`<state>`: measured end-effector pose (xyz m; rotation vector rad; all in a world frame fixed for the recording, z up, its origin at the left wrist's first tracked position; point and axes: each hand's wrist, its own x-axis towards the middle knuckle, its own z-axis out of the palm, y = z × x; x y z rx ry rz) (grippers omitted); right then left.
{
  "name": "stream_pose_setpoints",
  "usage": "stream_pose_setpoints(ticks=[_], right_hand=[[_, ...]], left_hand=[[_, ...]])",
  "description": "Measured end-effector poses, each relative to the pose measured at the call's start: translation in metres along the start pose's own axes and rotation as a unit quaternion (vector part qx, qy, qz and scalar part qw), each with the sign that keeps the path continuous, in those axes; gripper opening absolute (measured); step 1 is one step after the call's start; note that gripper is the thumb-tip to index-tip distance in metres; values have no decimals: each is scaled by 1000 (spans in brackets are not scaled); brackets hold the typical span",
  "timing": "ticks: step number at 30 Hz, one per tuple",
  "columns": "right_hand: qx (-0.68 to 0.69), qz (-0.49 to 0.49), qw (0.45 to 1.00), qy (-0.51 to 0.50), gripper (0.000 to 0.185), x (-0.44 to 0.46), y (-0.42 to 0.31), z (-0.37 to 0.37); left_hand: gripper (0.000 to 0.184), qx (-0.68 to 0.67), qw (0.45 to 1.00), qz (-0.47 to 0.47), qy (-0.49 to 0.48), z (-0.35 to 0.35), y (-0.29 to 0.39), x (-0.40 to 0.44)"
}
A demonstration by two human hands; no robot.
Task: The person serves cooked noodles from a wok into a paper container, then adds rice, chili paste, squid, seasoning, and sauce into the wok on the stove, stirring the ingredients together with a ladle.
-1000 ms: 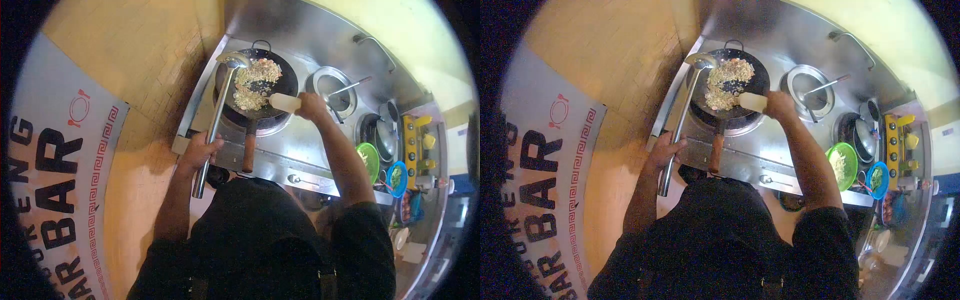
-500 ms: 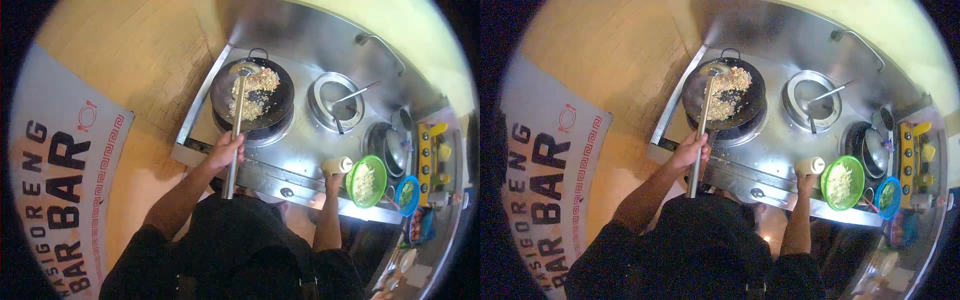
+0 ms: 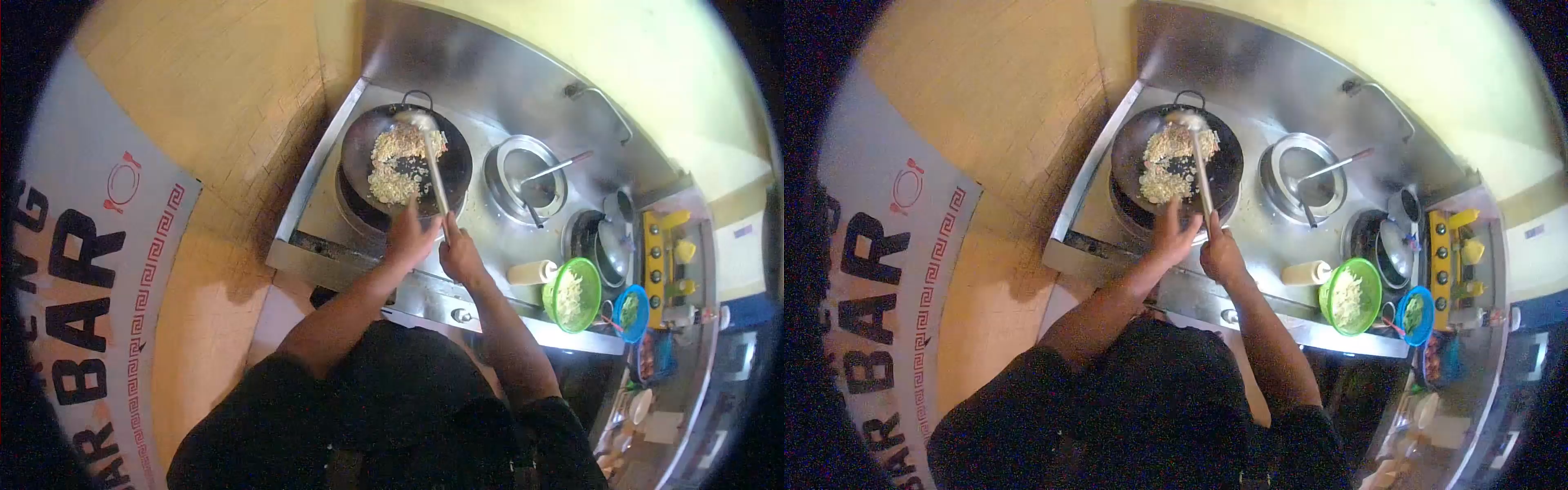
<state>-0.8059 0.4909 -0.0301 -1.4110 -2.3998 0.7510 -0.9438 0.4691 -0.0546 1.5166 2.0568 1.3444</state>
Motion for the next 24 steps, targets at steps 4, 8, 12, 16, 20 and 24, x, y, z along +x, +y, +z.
stream_pose_setpoints(ticks=[4,8,12,16,20,24], right_hand=[[-102,57,974,-193,66,-57,-31,-41],[-216,109,940,-242,65,-123,-64,-101],[-164,90,969,-158,55,-111,-74,-145],[103,252,942,-196,51,-125,-113,-194],[8,138,963,-233,56,-142,-78,-184],[-228,94,947,-205,66,-113,-22,-90]], left_hand=[[57,-153,946,-266,-99,-38,-56,-56],[24,-428,707,-461,-325,-80,-17,-68],[22,-559,632,-427,-325,-118,48,-79],[18,-554,619,-478,-287,-85,20,-59],[18,-586,604,-457,-286,-76,4,-59],[15,-584,602,-467,-279,-73,-7,-66]])
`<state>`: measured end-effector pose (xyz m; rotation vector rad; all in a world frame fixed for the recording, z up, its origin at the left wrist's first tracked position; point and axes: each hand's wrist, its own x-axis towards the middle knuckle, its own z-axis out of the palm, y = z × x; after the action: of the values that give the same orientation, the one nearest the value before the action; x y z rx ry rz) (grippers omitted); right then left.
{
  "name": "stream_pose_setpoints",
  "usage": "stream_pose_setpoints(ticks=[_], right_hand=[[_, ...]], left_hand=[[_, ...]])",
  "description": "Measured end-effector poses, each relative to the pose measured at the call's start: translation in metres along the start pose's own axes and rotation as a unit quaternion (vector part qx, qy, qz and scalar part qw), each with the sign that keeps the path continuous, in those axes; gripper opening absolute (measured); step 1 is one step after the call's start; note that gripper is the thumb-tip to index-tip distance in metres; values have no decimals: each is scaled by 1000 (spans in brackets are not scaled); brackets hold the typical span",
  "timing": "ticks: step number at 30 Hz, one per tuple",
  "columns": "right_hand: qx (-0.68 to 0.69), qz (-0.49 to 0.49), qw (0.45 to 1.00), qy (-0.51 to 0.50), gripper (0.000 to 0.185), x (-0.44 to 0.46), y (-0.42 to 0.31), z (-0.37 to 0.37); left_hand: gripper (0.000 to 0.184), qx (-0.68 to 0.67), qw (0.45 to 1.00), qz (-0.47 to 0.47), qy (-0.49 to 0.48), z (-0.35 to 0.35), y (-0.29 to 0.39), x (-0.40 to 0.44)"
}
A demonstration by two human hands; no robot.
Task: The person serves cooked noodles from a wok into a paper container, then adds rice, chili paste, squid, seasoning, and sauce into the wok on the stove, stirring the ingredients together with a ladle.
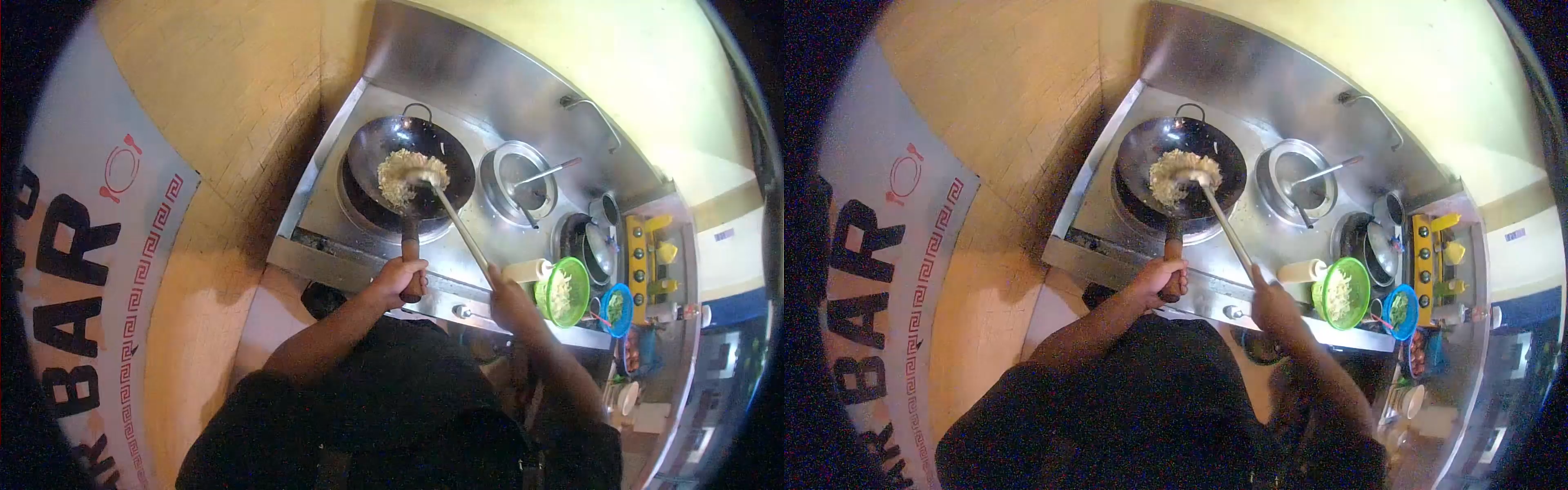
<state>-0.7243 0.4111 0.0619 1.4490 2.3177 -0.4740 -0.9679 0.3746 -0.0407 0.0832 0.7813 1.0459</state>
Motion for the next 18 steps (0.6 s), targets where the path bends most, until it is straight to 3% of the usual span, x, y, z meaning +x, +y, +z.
stream_pose_setpoints(ticks=[1,5,6,9,11,13,14,16,18], right_hand=[[-22,-35,998,56,67,29,13,31],[111,-2,981,159,66,89,-41,34],[138,0,974,181,66,109,-43,42],[107,-41,990,77,70,99,-53,27],[-9,-47,999,3,71,29,-59,-9],[-22,-44,998,-25,70,-25,-51,-27],[-58,-24,998,-18,68,-30,-44,-38],[-124,19,992,-11,66,-38,-29,-54],[-138,0,990,36,66,-38,-8,-84]], left_hand=[[14,1,1000,4,-12,-9,-4,4],[16,-73,997,-19,-7,-33,-3,12],[19,-31,999,-3,-21,-35,0,11],[20,8,998,-66,-19,-53,11,13],[17,28,997,-68,-11,-56,12,6],[17,47,996,-71,-18,-45,-1,0],[20,126,992,-15,-3,9,9,-40],[20,108,994,-16,-9,55,8,-74],[21,166,986,-10,-13,46,12,-57]])
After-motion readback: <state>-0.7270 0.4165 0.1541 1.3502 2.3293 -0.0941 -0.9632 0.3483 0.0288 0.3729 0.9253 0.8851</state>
